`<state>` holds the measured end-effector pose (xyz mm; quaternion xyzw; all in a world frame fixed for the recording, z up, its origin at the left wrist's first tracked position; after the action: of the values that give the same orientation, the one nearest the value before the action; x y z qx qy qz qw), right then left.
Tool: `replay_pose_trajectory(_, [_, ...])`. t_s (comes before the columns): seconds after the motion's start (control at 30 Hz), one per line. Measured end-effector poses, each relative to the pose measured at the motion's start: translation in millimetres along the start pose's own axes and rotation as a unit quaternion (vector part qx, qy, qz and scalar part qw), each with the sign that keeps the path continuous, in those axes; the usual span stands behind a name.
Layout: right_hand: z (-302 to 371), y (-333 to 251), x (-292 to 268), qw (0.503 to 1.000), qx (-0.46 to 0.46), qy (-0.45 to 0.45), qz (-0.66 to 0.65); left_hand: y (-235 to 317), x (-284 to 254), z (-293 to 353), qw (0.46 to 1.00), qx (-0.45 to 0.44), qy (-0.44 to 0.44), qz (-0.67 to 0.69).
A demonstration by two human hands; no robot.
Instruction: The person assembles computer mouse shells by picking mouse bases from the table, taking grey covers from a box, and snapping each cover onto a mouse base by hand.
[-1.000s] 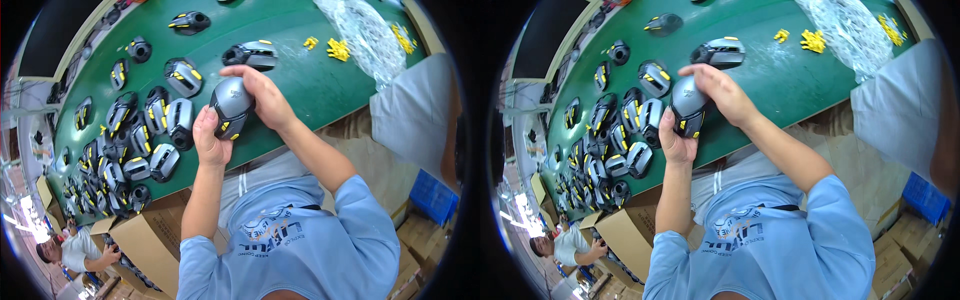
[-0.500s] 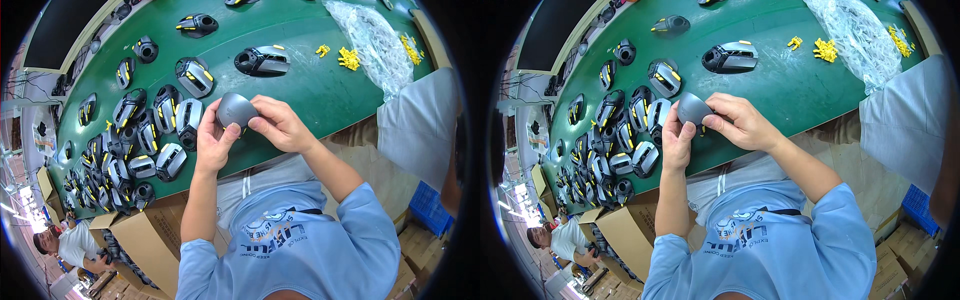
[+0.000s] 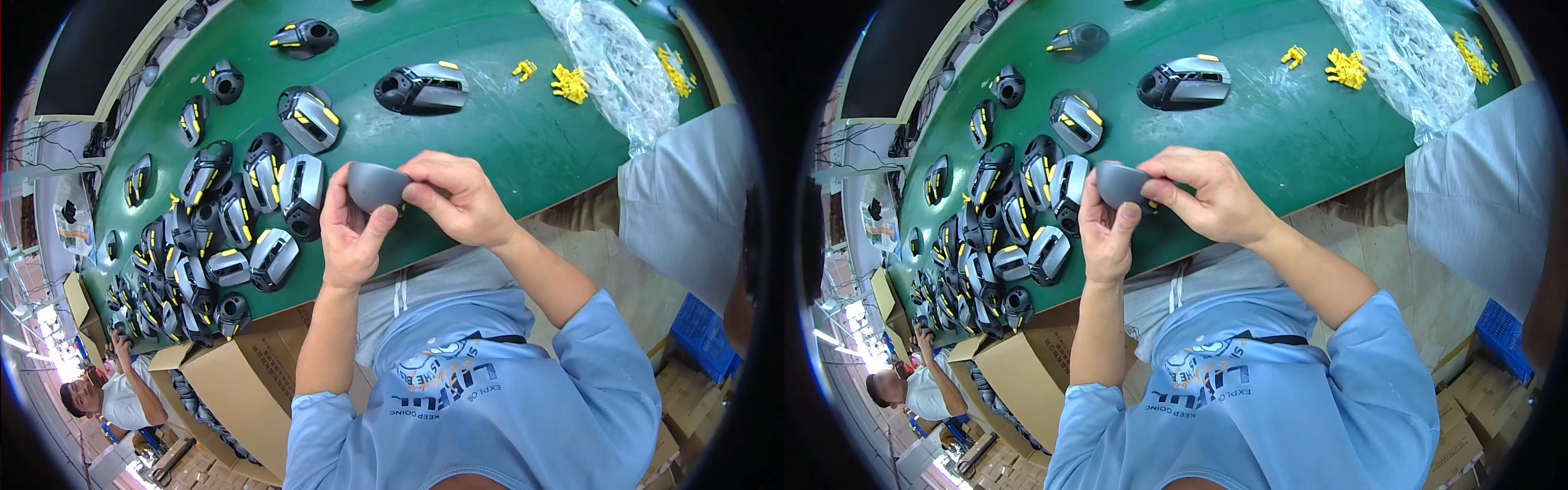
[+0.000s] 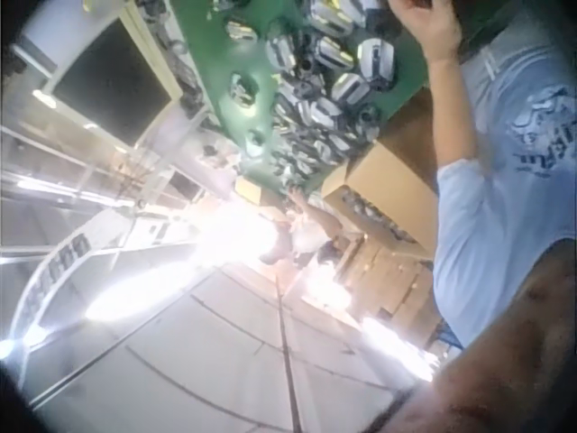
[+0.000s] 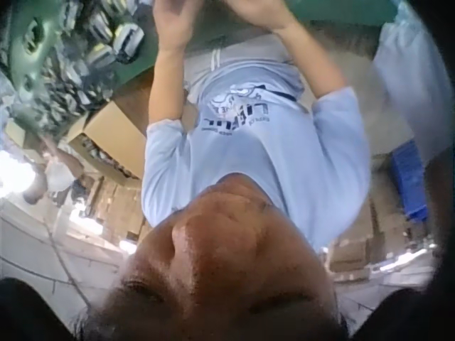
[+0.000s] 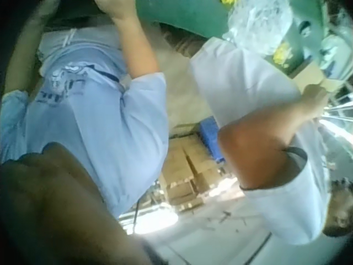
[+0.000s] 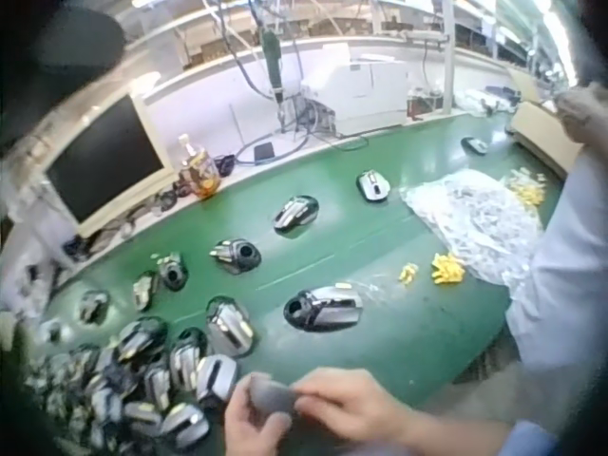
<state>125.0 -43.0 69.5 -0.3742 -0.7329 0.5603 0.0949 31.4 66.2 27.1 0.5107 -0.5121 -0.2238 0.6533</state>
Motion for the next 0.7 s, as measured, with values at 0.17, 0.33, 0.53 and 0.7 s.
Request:
replay_pose_trajectory(0.17, [10.3, 41.3, 19.1, 0.983, 0.083, -0.015, -0.161, 1.4, -0.4, -3.3, 0.999, -0.03, 0.02, -0.033])
replay_pose_trajectory(0.33, [22.1, 55.3, 36.4, 0.853, 0.189, 0.009, -0.486, 28.3, -1.5, 0.1, 0.998, -0.025, 0.029, -0.055])
replay_pose_trajectory(0.53, [5.3, 23.2, 16.0, 0.971, 0.104, -0.071, -0.205, 55.3, -0.8, -3.4, 0.921, 0.072, -0.026, -0.381])
replay_pose_trajectory(0.7, [7.5, 14.7, 4.1, 0.988, 0.037, -0.109, 0.105, 39.2, 18.1, -5.3, 0.826, 0.099, -0.086, -0.548])
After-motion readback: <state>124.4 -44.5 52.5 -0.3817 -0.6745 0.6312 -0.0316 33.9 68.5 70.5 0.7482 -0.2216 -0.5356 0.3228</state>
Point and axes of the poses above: each hand's wrist, its own z-axis away from the middle knuckle, its own x-axis out of the palm, y = z × x, the point moved 10 cm from there along -z, towards the middle knuckle, and after that the axes turned 9 degrees about z, right-handed, at the moved point
